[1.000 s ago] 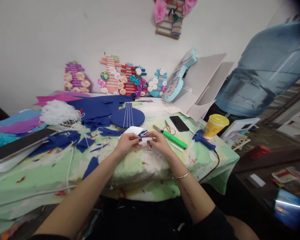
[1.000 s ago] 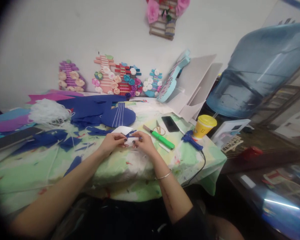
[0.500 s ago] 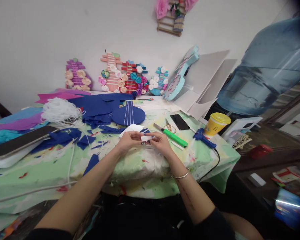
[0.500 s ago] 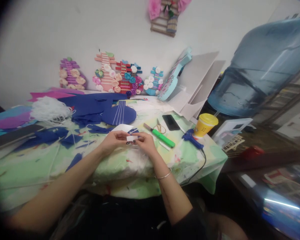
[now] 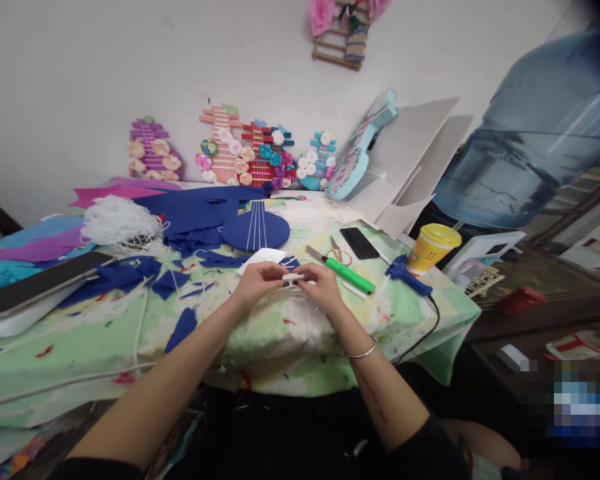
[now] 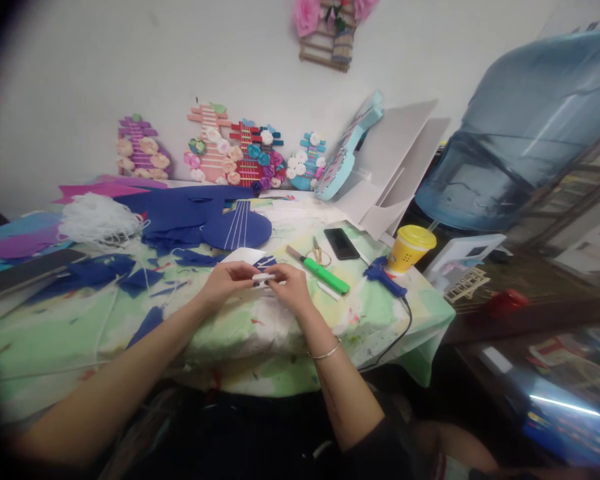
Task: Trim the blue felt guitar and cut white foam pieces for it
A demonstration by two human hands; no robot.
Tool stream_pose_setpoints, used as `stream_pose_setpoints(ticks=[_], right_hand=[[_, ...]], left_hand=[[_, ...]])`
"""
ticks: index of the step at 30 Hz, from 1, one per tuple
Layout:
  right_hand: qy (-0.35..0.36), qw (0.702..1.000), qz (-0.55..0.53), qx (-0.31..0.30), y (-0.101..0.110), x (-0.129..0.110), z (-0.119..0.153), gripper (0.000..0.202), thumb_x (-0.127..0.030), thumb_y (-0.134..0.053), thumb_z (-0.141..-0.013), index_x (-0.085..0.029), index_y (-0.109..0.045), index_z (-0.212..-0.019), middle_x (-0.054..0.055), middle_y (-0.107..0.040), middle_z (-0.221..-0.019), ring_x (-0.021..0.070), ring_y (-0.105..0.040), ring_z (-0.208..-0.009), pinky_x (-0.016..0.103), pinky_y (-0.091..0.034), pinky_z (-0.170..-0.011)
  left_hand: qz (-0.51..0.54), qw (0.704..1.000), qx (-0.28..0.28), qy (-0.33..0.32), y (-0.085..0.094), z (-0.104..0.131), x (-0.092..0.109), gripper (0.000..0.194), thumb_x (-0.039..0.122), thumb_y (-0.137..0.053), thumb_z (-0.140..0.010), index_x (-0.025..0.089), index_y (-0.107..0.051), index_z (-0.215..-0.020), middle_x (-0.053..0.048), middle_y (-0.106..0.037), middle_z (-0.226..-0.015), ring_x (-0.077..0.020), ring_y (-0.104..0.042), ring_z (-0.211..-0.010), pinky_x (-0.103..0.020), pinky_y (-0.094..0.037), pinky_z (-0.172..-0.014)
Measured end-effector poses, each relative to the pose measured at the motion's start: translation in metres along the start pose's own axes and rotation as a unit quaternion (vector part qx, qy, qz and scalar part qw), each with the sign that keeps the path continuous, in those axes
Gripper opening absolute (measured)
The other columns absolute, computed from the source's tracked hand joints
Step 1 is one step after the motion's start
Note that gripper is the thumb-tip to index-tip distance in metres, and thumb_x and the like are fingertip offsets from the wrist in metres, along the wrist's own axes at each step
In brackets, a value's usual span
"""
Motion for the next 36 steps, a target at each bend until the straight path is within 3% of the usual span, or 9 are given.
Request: stream_pose_setpoints(ticks=[5,8,15,19,25,27,30,33,36], right_hand=[[0.008,1.000,-0.010,0.009,0.002,0.005,-0.001,0.021,-0.014,-0.062,-0.069,-0.017,-0.069,-0.089,0.006,-0.069,-0.090,0.0166,-0.064,-0.077,0.028,-0.052,-0.070],[0.006,0.999,-0.036,0.032,0.006,0.011,-0.004,0.015,-0.013,-0.062,-0.068,-0.018,-0.071,-0.080,0.006,-0.069,-0.083,0.0167,-0.064,-0.077,0.028,-0.052,-0.070],[0.015,0.998,0.059,-0.031,-0.011,0.015,-0.009,0.028,-0.002,-0.058,-0.063,-0.019,-0.073,-0.079,0.006,-0.069,-0.092,0.0175,-0.064,-0.086,0.028,-0.051,-0.077],[0.024,0.991,0.109,-0.074,-0.022,0.013,-0.007,0.026,-0.005,-0.060,-0.065,-0.019,-0.073,-0.083,0.007,-0.069,-0.098,0.0176,-0.065,-0.086,0.028,-0.051,-0.076],[0.025,0.987,0.119,-0.108,-0.029,0.011,-0.005,0.022,-0.009,-0.062,-0.068,-0.017,-0.072,-0.085,0.006,-0.069,-0.097,0.0160,-0.065,-0.081,0.025,-0.050,-0.071],[0.020,0.985,0.130,-0.112,-0.029,0.011,-0.005,0.025,-0.006,-0.060,-0.068,-0.018,-0.071,-0.087,0.005,-0.070,-0.093,0.0166,-0.064,-0.082,0.026,-0.049,-0.072],[0.014,0.980,0.158,-0.118,-0.030,0.012,-0.006,0.028,-0.004,-0.059,-0.066,-0.019,-0.071,-0.087,0.004,-0.070,-0.089,0.0182,-0.062,-0.082,0.028,-0.048,-0.073],[0.016,0.976,0.176,-0.125,-0.031,0.010,-0.006,0.028,-0.004,-0.059,-0.067,-0.019,-0.070,-0.088,0.005,-0.069,-0.087,0.0187,-0.060,-0.081,0.029,-0.046,-0.073],[0.025,0.977,0.171,-0.127,-0.031,0.008,-0.005,0.026,-0.007,-0.058,-0.069,-0.019,-0.066,-0.090,0.004,-0.067,-0.087,0.0178,-0.058,-0.081,0.028,-0.044,-0.072]], left_hand=[[-0.042,0.998,0.040,-0.002,0.009,0.000,0.000,0.022,0.026,-0.075,-0.057,0.012,-0.067,-0.072,-0.005,-0.069,-0.068,-0.0155,-0.062,-0.061,-0.025,-0.049,-0.058],[-0.081,0.994,0.066,-0.002,0.018,-0.002,-0.002,0.020,0.027,-0.074,-0.057,0.012,-0.067,-0.068,-0.004,-0.067,-0.062,-0.0133,-0.059,-0.056,-0.023,-0.046,-0.055],[-0.210,0.955,0.208,0.027,0.065,0.005,-0.007,0.027,0.039,-0.061,-0.067,0.015,-0.069,-0.077,-0.002,-0.063,-0.057,-0.0133,-0.054,-0.048,-0.022,-0.036,-0.044],[-0.384,0.908,0.164,0.033,0.059,0.003,-0.004,0.018,0.032,-0.059,-0.067,0.018,-0.070,-0.068,-0.004,-0.067,-0.063,-0.0175,-0.058,-0.057,-0.026,-0.040,-0.054],[-0.495,0.855,0.142,-0.062,0.044,0.000,0.011,0.019,0.027,-0.055,-0.068,0.018,-0.071,-0.075,-0.008,-0.068,-0.083,-0.0214,-0.059,-0.077,-0.032,-0.043,-0.074],[-0.478,0.861,0.134,-0.110,0.037,0.001,0.018,0.019,0.028,-0.054,-0.072,0.019,-0.071,-0.075,-0.007,-0.069,-0.084,-0.0208,-0.058,-0.080,-0.033,-0.042,-0.079],[-0.438,0.882,0.057,-0.163,0.016,0.002,0.020,0.018,0.034,-0.062,-0.070,0.020,-0.070,-0.079,-0.005,-0.070,-0.082,-0.0209,-0.057,-0.083,-0.032,-0.042,-0.080],[-0.428,0.889,-0.002,-0.163,0.003,0.002,0.014,0.020,0.033,-0.069,-0.063,0.021,-0.069,-0.081,-0.003,-0.070,-0.082,-0.0221,-0.056,-0.084,-0.032,-0.042,-0.076],[-0.415,0.896,-0.004,-0.156,0.002,0.002,0.014,0.016,0.027,-0.064,-0.067,0.022,-0.069,-0.081,-0.003,-0.070,-0.080,-0.0199,-0.058,-0.078,-0.030,-0.042,-0.073]])
Point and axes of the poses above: each hand's wrist, its own z-axis away from the middle knuckle, its own y-axis out of the back of the hand, x = y × z, the point moved 10 cm from there along -z, towards the middle knuckle
